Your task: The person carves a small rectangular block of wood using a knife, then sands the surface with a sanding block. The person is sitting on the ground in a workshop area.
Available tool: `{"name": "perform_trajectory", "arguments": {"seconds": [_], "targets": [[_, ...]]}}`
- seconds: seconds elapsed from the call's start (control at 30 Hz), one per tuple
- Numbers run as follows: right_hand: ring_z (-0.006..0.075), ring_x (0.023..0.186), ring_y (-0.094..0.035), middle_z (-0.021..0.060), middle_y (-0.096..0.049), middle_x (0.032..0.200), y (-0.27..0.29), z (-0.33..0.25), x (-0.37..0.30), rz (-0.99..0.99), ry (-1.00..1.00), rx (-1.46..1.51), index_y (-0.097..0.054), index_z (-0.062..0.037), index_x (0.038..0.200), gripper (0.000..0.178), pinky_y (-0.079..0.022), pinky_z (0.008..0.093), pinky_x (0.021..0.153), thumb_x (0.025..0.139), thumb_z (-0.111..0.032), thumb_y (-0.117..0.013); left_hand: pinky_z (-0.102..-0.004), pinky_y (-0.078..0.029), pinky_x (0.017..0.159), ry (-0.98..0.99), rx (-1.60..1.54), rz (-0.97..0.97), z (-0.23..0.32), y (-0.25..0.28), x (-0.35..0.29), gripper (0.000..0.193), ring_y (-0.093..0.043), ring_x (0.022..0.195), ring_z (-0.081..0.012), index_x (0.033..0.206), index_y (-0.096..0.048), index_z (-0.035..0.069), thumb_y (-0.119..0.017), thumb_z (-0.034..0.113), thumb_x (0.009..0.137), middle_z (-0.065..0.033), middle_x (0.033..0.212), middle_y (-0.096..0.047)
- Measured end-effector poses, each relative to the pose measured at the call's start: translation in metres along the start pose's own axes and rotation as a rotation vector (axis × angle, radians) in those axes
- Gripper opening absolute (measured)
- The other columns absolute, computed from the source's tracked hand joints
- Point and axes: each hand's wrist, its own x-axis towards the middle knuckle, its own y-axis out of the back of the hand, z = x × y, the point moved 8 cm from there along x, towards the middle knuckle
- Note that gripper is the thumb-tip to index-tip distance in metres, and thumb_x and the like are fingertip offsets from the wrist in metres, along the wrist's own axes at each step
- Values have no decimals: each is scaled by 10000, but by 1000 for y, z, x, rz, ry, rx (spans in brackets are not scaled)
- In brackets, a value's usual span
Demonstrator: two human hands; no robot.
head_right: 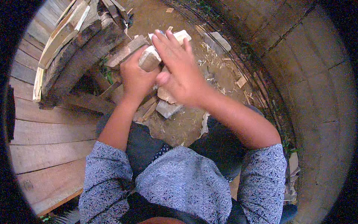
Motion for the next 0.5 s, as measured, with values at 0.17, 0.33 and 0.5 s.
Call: {"name": "perform_trajectory", "arguments": {"seconds": [0.17,0.33,0.5], "targets": [[404,1467,-212,206,-297,1562,-2,31,3,13,-131,-96,-310,-15,1497,811,-73,594,1168,973,-633,-276,-394,-549,792,-39,8,1,3,6,2,464,-705,884,-326,1101,-698,67,-829,144,663,-169,976,-719],[436,1453,-223,241,-325,1533,-6,22,0,-54,8,-122,-325,-5,1477,743,-89,618,1157,983,-559,-344,-384,-549,795,19,-35,25,3,10,1,459,-711,885,-316,1091,-702,60,-843,160,667,-162,976,-724],[409,1469,-203,183,-331,1551,-4,22,-10,-7,-1,-86,-309,-37,1499,716,-77,612,1163,990,-538,-352,-371,-547,801,28,-41,-14,4,8,0,439,-713,900,-307,1080,-707,55,-850,169,681,-161,973,-725]]}}
